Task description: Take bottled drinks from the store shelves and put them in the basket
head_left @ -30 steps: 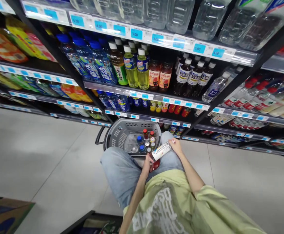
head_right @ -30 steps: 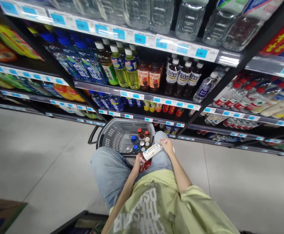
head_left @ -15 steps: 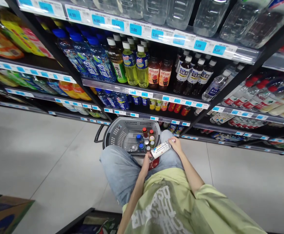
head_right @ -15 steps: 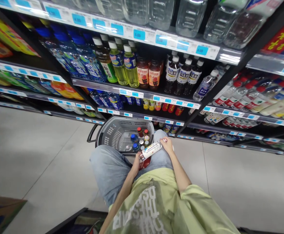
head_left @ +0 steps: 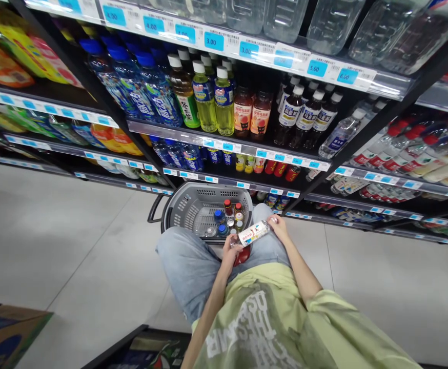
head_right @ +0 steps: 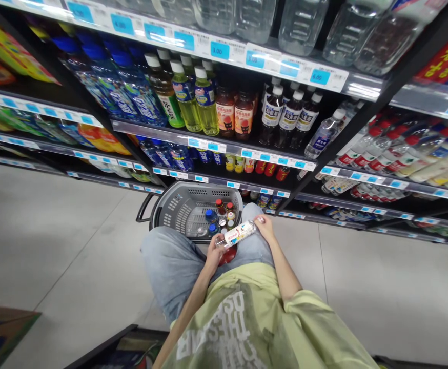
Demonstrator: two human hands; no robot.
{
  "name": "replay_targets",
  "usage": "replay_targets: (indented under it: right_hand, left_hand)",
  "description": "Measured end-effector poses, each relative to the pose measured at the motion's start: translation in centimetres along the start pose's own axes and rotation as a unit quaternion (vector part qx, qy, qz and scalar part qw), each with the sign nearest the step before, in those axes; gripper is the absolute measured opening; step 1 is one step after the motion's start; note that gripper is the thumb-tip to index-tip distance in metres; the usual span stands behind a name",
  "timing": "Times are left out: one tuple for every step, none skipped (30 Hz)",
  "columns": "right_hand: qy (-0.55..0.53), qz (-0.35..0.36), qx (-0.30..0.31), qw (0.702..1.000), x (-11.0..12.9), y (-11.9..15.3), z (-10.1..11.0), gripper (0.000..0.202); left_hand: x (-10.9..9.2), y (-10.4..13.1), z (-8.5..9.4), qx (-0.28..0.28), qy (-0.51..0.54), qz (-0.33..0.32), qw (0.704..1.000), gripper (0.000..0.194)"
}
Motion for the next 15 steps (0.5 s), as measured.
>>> replay_targets:
  right_hand:
    - [0.001, 0.000, 0.002, 1.000, 0.0, 0.0, -0.1, 0.035]
    - [0.003, -0.001, 0.004, 1.000, 0.0, 0.0, -0.1, 0.035]
    - [0.004, -0.002, 0.006, 1.000, 0.0, 0.0, -0.2, 0.035]
    - [0.005, -0.003, 0.008, 1.000, 0.0, 0.0, -0.2, 0.035]
    - [0.006, -0.004, 0.009, 1.000, 0.0, 0.0, -0.2, 0.035]
    - [0.006, -0.006, 0.010, 1.000, 0.0, 0.0, -0.2, 0.035]
    - [0.007, -0.007, 0.011, 1.000, 0.0, -0.1, -0.1, 0.035]
    - [0.006, -0.007, 0.011, 1.000, -0.1, -0.1, -0.1, 0.035]
    - [0.006, -0.008, 0.010, 1.000, -0.1, -0.1, -0.1, 0.035]
    - [0.005, -0.009, 0.010, 1.000, -0.1, -0.1, -0.1, 0.035]
    - [0.004, -0.009, 0.009, 1.000, -0.2, -0.1, -0.1, 0.035]
    - [0.004, -0.009, 0.008, 1.000, -0.3, -0.2, -0.1, 0.035]
    - [0.003, -0.009, 0.008, 1.000, -0.4, -0.2, -0.1, 0.036]
    - [0.004, -0.008, 0.008, 1.000, -0.4, -0.2, -0.1, 0.036]
    - [0.005, -0.007, 0.008, 1.000, -0.5, -0.2, -0.1, 0.036]
  left_hand:
    - [-0.1, 0.1, 0.0, 0.009, -0.005, -0.010, 1.000, 0.069]
    - [-0.2, 0.2, 0.0, 0.015, -0.012, -0.019, 1.000, 0.070]
    - [-0.3, 0.3, 0.1, 0.019, -0.021, -0.027, 0.999, 0.069]
    - [-0.4, 0.4, 0.1, 0.023, -0.031, -0.032, 0.999, 0.067]
    - [-0.5, 0.5, 0.1, 0.024, -0.039, -0.036, 0.998, 0.065]
    - [-0.6, 0.6, 0.1, 0.028, -0.046, -0.039, 0.998, 0.064]
    - [-0.7, 0.7, 0.1, 0.032, -0.052, -0.043, 0.997, 0.064]
    - [-0.9, 0.8, 0.1, 0.034, -0.053, -0.046, 0.997, 0.064]
    - [-1.0, 0.9, 0.0, 0.035, -0.053, -0.052, 0.997, 0.064]
    - [-1.1, 0.9, 0.0, 0.034, -0.053, -0.059, 0.996, 0.063]
    - [-1.2, 0.9, -0.1, 0.031, -0.054, -0.066, 0.996, 0.063]
    - [-1.2, 1.0, -0.2, 0.028, -0.055, -0.070, 0.996, 0.063]
    - [-1.2, 1.0, -0.2, 0.025, -0.056, -0.071, 0.996, 0.063]
    - [-1.2, 0.9, -0.3, 0.023, -0.057, -0.068, 0.996, 0.064]
    - [-1.1, 0.9, -0.4, 0.023, -0.059, -0.060, 0.996, 0.065]
Point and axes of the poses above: each hand's wrist, its own y-axis away from the middle knuckle, its own z-axis out of the back of the hand, x = y × z, the point moved 1 cm from there along -y, towards the middle knuckle, and after that the axes turned 3 degrees about x, right-handed, at the moved point
